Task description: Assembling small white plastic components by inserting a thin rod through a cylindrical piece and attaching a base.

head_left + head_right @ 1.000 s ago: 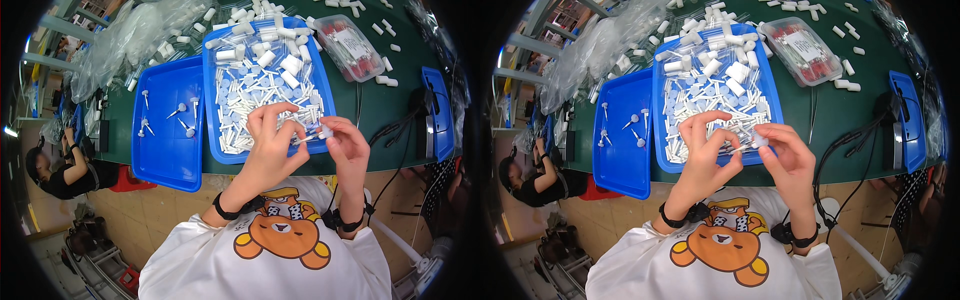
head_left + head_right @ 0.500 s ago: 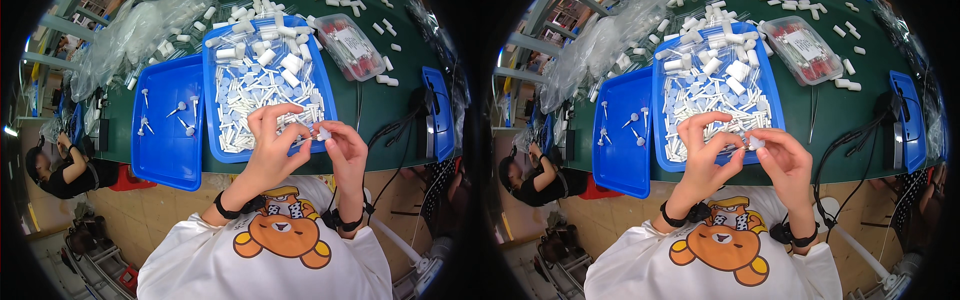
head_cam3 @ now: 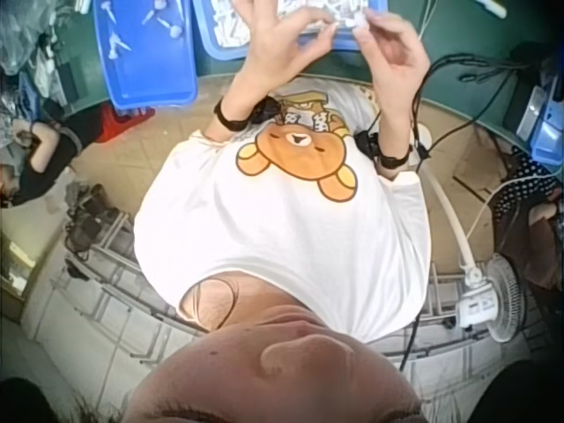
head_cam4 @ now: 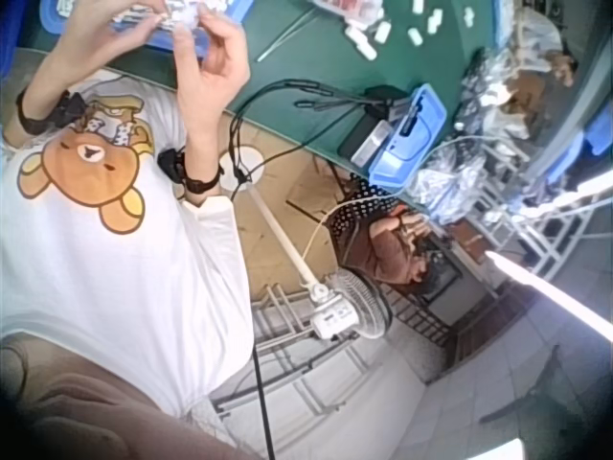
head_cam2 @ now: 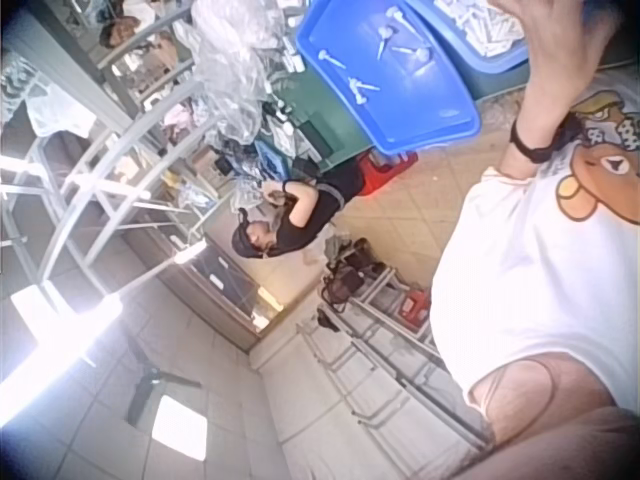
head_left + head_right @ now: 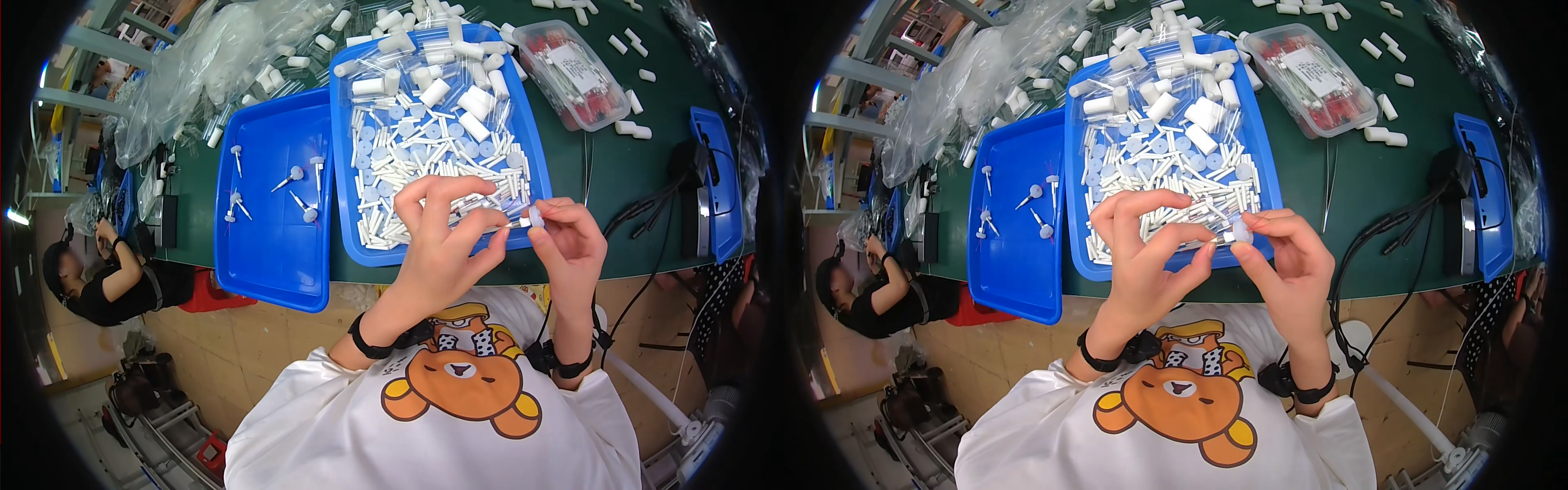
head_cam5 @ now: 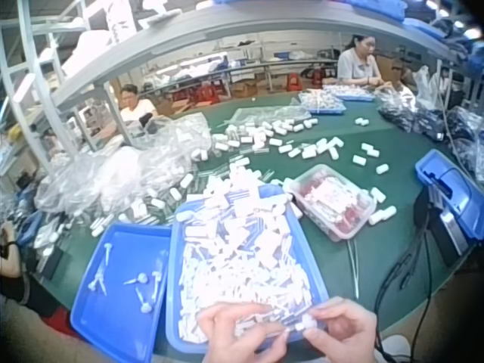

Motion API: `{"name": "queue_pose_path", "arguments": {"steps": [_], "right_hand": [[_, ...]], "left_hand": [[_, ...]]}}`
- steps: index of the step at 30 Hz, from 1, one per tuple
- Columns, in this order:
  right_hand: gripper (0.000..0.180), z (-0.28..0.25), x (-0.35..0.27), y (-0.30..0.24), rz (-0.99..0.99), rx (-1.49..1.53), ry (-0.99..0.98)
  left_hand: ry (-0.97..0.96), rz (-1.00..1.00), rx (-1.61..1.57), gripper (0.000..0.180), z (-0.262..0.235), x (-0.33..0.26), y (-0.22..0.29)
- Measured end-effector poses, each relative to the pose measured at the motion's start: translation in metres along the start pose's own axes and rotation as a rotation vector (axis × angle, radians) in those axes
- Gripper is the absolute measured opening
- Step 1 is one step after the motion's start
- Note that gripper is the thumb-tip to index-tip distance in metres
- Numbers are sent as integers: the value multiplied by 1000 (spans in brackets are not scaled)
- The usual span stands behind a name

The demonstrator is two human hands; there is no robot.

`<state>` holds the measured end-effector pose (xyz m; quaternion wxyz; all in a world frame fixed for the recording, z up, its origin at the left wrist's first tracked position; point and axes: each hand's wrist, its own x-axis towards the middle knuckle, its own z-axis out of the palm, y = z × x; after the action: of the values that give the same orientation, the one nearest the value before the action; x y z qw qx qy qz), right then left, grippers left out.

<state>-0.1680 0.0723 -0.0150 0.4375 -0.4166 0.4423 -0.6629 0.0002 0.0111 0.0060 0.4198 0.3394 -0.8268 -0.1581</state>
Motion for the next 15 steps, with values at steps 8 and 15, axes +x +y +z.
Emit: {"name": "queue_pose_path", "arguments": {"steps": [8,15], "right_hand": [[26,1,-1,-1,-19,-64,41],[26,3,-2,1,-57,-100,61]], "left_hand": [[1,21,70,22,2,-2,-1],[-2,30,87,22,0,-3,1]]}}
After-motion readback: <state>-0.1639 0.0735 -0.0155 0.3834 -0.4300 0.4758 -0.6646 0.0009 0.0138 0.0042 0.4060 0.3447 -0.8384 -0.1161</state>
